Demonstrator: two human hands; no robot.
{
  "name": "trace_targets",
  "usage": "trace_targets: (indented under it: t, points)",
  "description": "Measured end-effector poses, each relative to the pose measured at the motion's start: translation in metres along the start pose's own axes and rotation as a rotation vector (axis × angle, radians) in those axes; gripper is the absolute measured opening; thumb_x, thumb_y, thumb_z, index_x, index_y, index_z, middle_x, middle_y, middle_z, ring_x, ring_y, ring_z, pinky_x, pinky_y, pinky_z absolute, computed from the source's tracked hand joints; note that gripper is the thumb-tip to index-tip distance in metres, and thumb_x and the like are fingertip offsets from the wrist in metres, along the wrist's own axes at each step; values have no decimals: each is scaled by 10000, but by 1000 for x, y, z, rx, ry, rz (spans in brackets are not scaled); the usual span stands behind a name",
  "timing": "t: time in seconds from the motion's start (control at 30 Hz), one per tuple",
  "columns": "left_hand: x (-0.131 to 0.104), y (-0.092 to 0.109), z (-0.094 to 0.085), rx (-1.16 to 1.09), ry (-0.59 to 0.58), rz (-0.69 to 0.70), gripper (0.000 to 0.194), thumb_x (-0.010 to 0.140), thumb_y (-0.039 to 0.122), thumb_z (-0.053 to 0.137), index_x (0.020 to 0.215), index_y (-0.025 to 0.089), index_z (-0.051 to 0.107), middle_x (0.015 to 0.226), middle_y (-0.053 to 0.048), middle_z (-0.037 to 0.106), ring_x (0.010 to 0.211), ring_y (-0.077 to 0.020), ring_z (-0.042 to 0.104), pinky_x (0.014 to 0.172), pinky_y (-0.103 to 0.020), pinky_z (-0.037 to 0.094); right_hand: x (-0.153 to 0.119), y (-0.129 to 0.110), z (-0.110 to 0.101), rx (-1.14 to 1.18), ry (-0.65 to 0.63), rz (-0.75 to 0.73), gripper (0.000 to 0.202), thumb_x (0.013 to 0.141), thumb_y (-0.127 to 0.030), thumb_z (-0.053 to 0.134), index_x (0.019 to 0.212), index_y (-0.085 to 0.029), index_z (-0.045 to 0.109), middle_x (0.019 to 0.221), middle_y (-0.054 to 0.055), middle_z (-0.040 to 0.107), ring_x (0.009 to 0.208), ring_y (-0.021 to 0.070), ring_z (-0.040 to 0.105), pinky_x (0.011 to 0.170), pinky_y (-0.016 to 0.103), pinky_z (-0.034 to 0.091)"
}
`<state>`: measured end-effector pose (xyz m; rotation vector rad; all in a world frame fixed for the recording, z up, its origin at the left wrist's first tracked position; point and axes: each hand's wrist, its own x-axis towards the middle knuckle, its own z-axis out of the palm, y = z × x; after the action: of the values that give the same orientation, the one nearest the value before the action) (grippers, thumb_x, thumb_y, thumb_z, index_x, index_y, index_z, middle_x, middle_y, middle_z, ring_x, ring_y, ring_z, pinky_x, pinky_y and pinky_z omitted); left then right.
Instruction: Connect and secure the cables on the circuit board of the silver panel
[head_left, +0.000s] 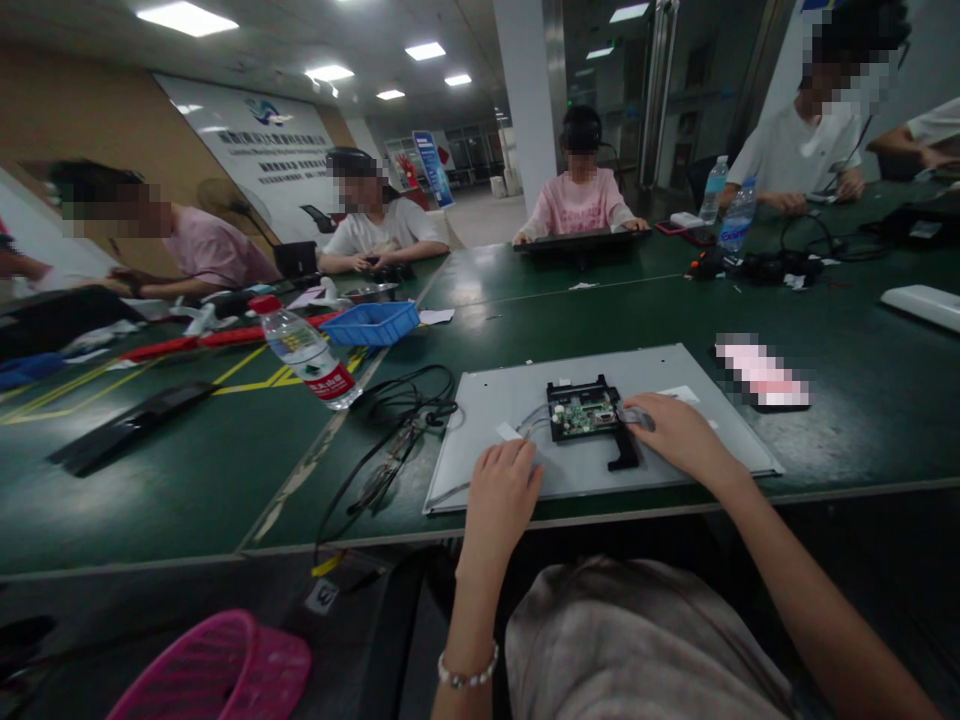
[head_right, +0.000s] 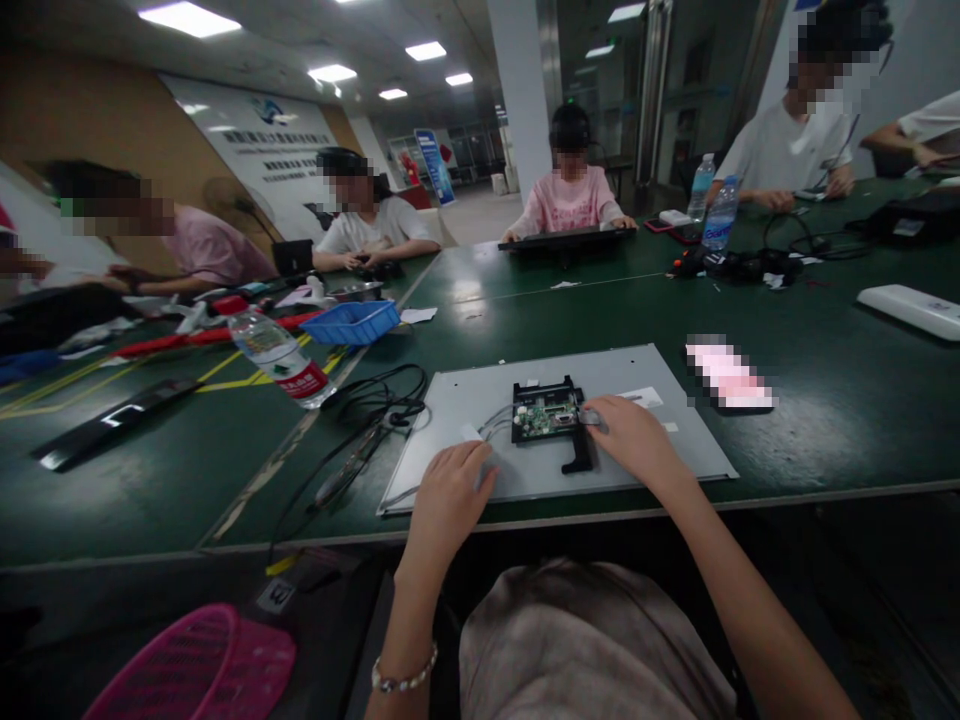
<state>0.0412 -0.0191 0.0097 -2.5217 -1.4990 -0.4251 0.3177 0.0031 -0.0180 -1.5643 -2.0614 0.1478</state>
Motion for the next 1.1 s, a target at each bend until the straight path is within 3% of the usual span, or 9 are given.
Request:
trace_targets:
  t: [0.2,0.57,0.67,0.87,1.1]
  points:
    - [10,-6,0,91,32,-8,195,891,117,466,897,202,641,934,-73,685,874,-238,617,842,-385,440,4,3,5,-141,-15,-5,251,916,-197,454,1016,-201,684,1000,80,719,952,216,654,840,325,473]
    - [20,-33,-15,54,433,-96,243,923,171,465,1042,222,670,1087,-46,701,1060,-223,598,965,-382,380,-13,25,-9,-297,219,87,272,922,-188,420,1000,-165,679,1043,100,704,966,246,625,835,368,473]
    - [18,-38,-14,57,392,-85,232,922,176,468,1024,226,671,1074,-41,707,1078,-220,596,977,-390,371,-19,36,-6,-330,207,134,278,903,-168,419,983,-166,685,1024,95,705,959,250,626,841,382,481]
    - [15,-43,2,58,179,-138,195,904,219,489,861,235,679,988,-48,725,1012,-227,628,1007,-447,330,-30,45,1,-254,260,155,306,870,-158,424,1010,-154,696,1098,111,690,1020,244,617,910,400,481]
    - [24,-40,5,65,138,-168,290,948,322,426,872,213,684,962,-88,724,990,-248,636,1022,-488,306,-27,21,1,-9,284,61,312,900,-210,428,1082,-177,679,1117,103,684,1067,236,612,974,427,474]
